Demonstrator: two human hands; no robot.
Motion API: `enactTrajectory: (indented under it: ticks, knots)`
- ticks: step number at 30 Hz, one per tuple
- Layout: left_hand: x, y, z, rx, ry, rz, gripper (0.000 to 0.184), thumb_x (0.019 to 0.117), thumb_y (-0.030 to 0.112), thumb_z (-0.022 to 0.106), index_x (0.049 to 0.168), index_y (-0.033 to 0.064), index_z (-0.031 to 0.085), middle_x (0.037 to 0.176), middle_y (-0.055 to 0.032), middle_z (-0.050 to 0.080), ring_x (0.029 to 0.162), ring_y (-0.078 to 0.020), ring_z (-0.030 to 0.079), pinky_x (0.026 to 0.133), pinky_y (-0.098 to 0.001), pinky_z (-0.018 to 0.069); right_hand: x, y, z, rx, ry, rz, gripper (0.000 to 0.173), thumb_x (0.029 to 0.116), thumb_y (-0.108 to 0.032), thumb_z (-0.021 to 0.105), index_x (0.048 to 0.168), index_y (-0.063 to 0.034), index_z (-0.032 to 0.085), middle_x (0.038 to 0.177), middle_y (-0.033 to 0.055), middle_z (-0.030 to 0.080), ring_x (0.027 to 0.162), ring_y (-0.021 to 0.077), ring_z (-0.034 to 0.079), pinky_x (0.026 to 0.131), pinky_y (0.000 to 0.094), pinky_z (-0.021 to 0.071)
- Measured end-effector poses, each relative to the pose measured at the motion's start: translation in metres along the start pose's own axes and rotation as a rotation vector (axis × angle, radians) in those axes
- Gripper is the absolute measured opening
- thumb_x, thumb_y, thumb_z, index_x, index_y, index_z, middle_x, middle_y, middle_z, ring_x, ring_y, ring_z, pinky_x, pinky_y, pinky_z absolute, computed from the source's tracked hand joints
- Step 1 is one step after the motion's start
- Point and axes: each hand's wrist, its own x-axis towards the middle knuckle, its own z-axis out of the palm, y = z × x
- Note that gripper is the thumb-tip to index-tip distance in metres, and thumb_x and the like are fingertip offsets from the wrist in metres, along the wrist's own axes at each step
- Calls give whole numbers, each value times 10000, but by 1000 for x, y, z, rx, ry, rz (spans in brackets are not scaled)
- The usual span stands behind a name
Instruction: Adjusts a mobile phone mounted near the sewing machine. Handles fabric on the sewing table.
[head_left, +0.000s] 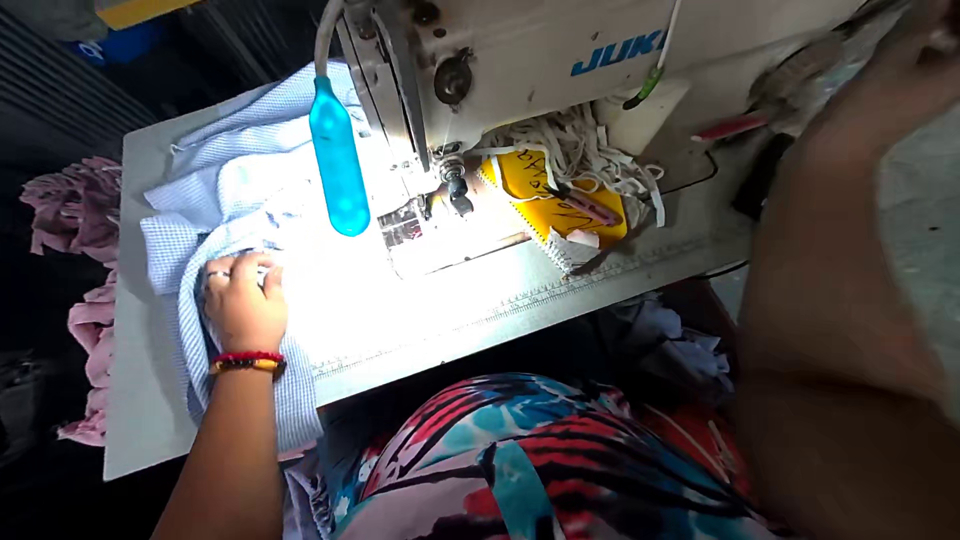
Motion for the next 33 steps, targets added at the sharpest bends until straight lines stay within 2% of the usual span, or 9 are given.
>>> enactTrajectory:
  ticks: [3,6,10,14,19,23,25,29,33]
  knots:
    - [-43,10,-4,75,84,209,280,1006,176,566,1109,-42,707,1395,-321,508,1300,-533,471,1074,-691,356,-90,-58,-3,-32,-258,-213,362,1061,-240,545,1152,96,646,1056,141,682,928,103,657,870,265,555]
    - [-73,15,-3,120,134,489,240,962,138,555,933,-10,742,1202,-232,693,1230,-431,604,1095,-604,392,-138,-77,22,-234,-739,-428,338,1035,-204,604,1263,32,685,1196,293,684,1142,460,649,1010,590,495]
    - [-95,23,5,35,124,434,231,944,215,566,959,42,718,979,-133,736,1025,-325,691,1048,-541,430,-154,-67,45,-449,-865,-467,308,1069,-123,514,1303,3,670,1232,317,665,1198,538,605,998,692,463]
    - [-104,35,8,-16,94,300,360,978,350,592,1162,69,721,1086,-134,736,1098,-352,668,1011,-595,436,-154,-90,31,-533,-843,-397,313,1056,-12,451,1295,68,637,1216,393,623,1164,602,589,935,740,460]
    - [-105,36,12,-55,105,298,290,976,320,554,994,109,752,1006,-116,732,1074,-340,667,977,-587,437,-200,-149,21,-431,-798,-529,408,1077,-227,446,1373,18,585,1213,354,610,1012,555,643,778,693,516]
    - [-105,33,14,-66,119,334,289,960,311,548,972,102,747,991,-115,722,1054,-325,660,975,-563,434,-269,-186,62,-195,-814,-835,242,975,-229,624,1065,-47,756,899,202,691,786,395,686,624,542,539]
    - [-104,34,14,-68,130,339,284,955,309,551,962,102,746,979,-112,719,1042,-316,659,972,-552,433,-296,-201,87,-140,-768,-973,171,951,-165,662,1040,-94,790,810,142,705,681,336,672,551,481,507]
    - [-107,32,13,-69,129,352,297,958,326,563,972,91,744,992,-119,723,1056,-327,667,971,-561,443,-323,-226,113,-116,-897,-1161,218,915,33,609,1042,-44,768,930,125,715,743,275,687,542,395,525]
    - [-107,30,17,-64,199,360,345,952,347,534,913,86,756,938,-117,746,965,-334,703,936,-585,473,-312,-229,107,-115,-1139,-984,174,979,-94,615,1047,-90,775,916,113,721,750,286,711,560,457,561]
